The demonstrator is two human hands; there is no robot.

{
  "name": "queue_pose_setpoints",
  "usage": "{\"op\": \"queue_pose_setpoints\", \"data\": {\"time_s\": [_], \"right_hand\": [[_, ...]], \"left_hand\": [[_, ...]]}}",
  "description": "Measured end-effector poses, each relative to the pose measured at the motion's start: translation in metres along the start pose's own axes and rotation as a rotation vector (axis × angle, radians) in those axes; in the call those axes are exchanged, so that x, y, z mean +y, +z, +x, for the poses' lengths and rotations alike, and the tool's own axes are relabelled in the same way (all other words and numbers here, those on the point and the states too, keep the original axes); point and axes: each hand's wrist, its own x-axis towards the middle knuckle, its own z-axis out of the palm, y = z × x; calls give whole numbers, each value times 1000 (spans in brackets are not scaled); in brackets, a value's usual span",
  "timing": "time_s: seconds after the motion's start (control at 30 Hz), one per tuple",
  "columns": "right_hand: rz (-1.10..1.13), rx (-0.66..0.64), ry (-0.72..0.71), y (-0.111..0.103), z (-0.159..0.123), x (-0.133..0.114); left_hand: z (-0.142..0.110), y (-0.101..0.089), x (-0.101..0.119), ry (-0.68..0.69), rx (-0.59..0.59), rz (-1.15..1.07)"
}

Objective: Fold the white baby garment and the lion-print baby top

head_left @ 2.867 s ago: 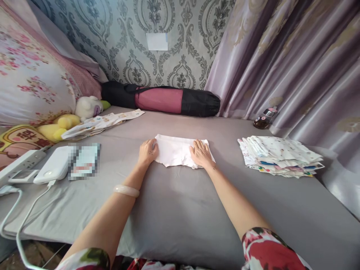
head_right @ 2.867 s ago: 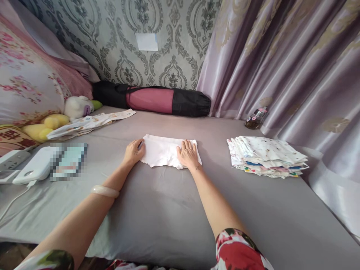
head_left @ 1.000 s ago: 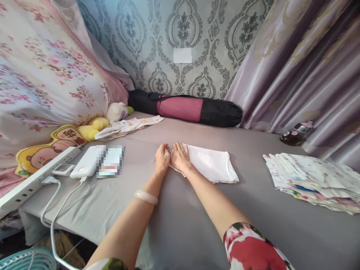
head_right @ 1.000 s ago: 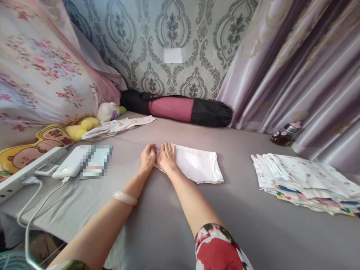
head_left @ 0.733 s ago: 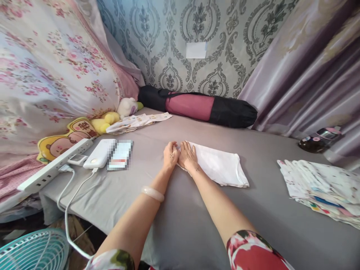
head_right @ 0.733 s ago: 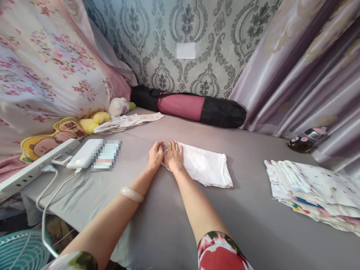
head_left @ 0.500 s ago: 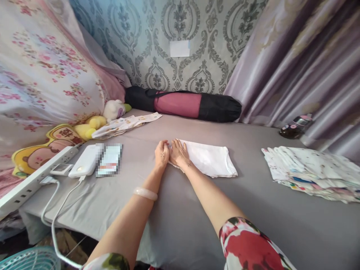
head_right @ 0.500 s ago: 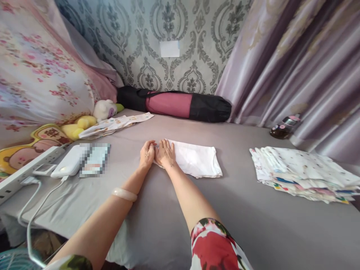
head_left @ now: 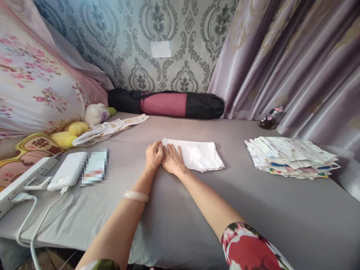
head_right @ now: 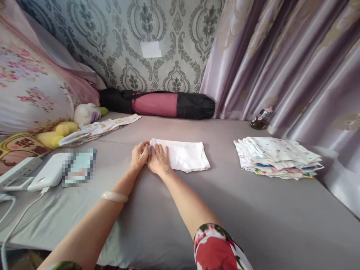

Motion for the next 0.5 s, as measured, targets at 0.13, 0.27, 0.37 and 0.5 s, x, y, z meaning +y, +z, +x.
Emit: {"op": "queue_pose_setpoints", "data": {"time_s": [0.13, 0.27, 0.37, 0.5], "right_hand": [[64, 31, -10, -1, 4, 4], [131, 40, 41, -17, 5, 19], [61, 44, 101, -32, -5, 37], [-25, -39, 150, -40, -21, 55]], "left_hand": [[-1, 1, 2, 49, -30, 61], [-3, 0, 5, 59, -88, 149], [-6, 0, 9, 112, -165, 231], [-9, 1, 12, 194, -252, 298]]}}
